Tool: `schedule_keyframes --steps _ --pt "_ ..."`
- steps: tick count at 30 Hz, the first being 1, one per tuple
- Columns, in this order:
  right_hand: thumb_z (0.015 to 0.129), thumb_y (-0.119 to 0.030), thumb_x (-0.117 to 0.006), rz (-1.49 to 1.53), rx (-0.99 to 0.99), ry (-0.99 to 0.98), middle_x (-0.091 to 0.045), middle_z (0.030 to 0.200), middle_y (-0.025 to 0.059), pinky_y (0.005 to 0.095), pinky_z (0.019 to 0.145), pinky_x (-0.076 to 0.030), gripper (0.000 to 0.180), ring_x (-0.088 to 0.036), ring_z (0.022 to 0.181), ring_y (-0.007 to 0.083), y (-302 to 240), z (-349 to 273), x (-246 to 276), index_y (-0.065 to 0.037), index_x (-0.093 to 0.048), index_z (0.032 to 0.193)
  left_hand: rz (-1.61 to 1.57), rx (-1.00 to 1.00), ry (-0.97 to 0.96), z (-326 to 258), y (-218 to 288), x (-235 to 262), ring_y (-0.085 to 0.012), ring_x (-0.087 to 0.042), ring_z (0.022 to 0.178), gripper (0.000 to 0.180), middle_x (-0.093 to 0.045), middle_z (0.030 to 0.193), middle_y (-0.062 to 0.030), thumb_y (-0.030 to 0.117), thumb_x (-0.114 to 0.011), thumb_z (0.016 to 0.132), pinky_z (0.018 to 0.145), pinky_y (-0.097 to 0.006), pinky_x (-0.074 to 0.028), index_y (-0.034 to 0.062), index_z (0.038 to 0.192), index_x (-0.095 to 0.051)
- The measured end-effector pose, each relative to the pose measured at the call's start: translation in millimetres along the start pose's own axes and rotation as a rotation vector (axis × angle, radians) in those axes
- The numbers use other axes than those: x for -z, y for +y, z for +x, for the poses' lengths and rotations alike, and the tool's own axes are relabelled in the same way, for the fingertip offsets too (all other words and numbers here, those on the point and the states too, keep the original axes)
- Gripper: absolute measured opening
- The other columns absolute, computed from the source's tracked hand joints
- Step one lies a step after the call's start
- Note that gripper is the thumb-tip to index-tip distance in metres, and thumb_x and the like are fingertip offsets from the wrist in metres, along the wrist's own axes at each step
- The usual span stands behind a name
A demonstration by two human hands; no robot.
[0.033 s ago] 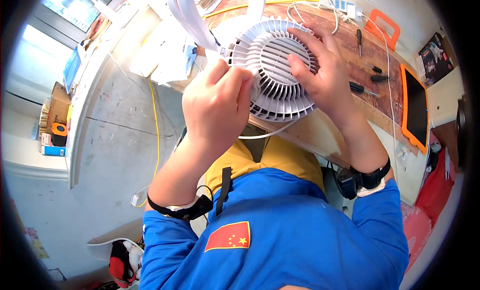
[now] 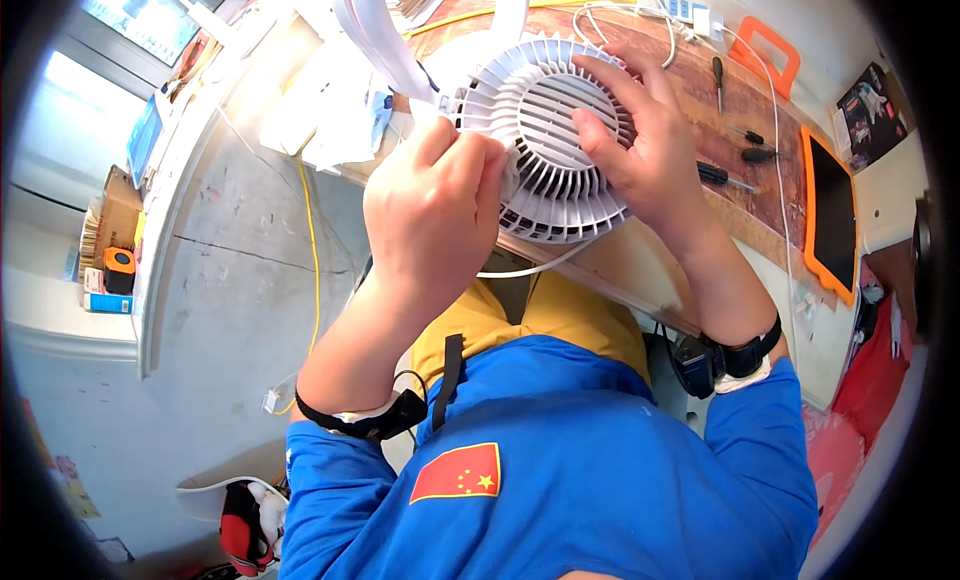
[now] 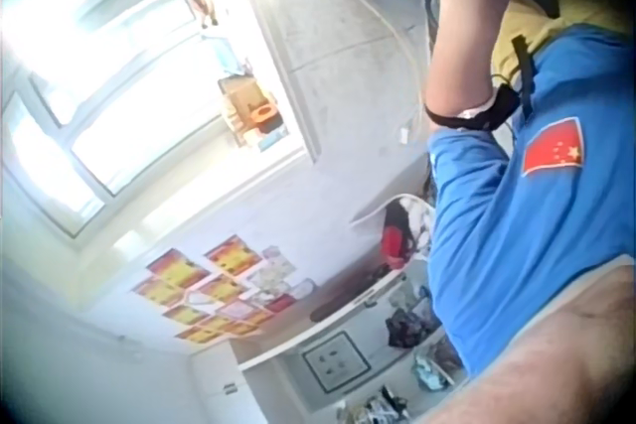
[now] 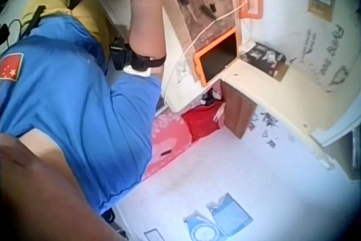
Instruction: The person unscrews the rear casing of a desk fan using a screwdriver and removes the internal motor component by hand.
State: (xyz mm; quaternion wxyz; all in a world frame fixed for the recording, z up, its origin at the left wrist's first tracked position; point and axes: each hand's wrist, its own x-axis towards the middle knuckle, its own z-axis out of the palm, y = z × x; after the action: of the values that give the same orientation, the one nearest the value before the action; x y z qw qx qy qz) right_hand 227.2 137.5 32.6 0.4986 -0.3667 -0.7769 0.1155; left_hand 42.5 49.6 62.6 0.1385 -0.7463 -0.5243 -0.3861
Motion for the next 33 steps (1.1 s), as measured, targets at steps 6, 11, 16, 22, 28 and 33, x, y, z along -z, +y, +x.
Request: schedule_keyframes --steps 6,11,16,22,28,33 --pt "0.079 -0.035 -0.063 -0.023 0.034 0.018 -0.052 0.123 0.0233 0.0421 0.095 -0.043 0.046 -0.053 0.112 0.0378 0 -1 -1 -0.007 -0.063 0.115 0.125 -0.03 -0.015 6 5 -3 -0.0235 -0.055 0.059 0.006 -0.051 0.068 -0.0065 0.005 -0.066 0.077 0.053 -0.034 -0.043 0.0066 0.076 -0.06" --pt "0.079 -0.035 -0.064 0.002 0.043 0.025 -0.052 0.122 0.0241 0.0418 0.095 -0.043 0.046 -0.053 0.111 0.0381 0 0 0 -0.005 -0.063 0.114 0.097 -0.027 0.068 3 5 -11 -0.0207 -0.055 0.057 0.006 -0.052 0.066 -0.0054 0.002 -0.066 0.077 0.052 -0.031 -0.043 0.0072 0.078 -0.063" --pt "0.078 -0.035 -0.065 0.011 0.041 0.034 -0.052 0.12 0.025 0.042 0.095 -0.043 0.046 -0.054 0.11 0.0387 3 -1 -1 -0.005 -0.063 0.114 0.059 -0.066 0.223 -3 -2 -25 -0.0159 -0.051 0.055 0.005 -0.051 0.065 -0.0049 0.0 -0.066 0.078 0.049 -0.028 -0.04 0.0051 0.08 -0.063" --pt "0.078 -0.035 -0.066 0.0 0.038 0.029 -0.052 0.12 0.0245 0.0421 0.095 -0.043 0.047 -0.053 0.11 0.039 1 -1 0 -0.006 -0.063 0.114 -0.067 0.033 0.334 -3 -2 -28 -0.0224 -0.05 0.056 0.005 -0.049 0.066 -0.0064 0.002 -0.064 0.078 0.05 -0.032 -0.04 0.0053 0.082 -0.063" --pt "0.078 -0.036 -0.065 0.009 0.044 0.039 -0.052 0.12 0.0235 0.0416 0.094 -0.044 0.046 -0.054 0.11 0.038 1 0 -1 -0.007 -0.063 0.114 -0.027 0.001 0.195 -13 -6 -13 -0.0223 -0.052 0.058 0.007 -0.048 0.068 -0.0062 0.003 -0.066 0.078 0.052 -0.033 -0.042 0.007 0.083 -0.063" --pt "0.079 -0.035 -0.065 -0.003 0.044 0.031 -0.052 0.12 0.0233 0.0415 0.094 -0.044 0.046 -0.054 0.11 0.0375 1 -1 -1 -0.006 -0.063 0.114 0.089 -0.047 0.103 -2 0 -10 -0.0225 -0.053 0.062 0.007 -0.05 0.07 -0.0065 0.002 -0.065 0.077 0.055 -0.033 -0.043 0.0074 0.081 -0.063"
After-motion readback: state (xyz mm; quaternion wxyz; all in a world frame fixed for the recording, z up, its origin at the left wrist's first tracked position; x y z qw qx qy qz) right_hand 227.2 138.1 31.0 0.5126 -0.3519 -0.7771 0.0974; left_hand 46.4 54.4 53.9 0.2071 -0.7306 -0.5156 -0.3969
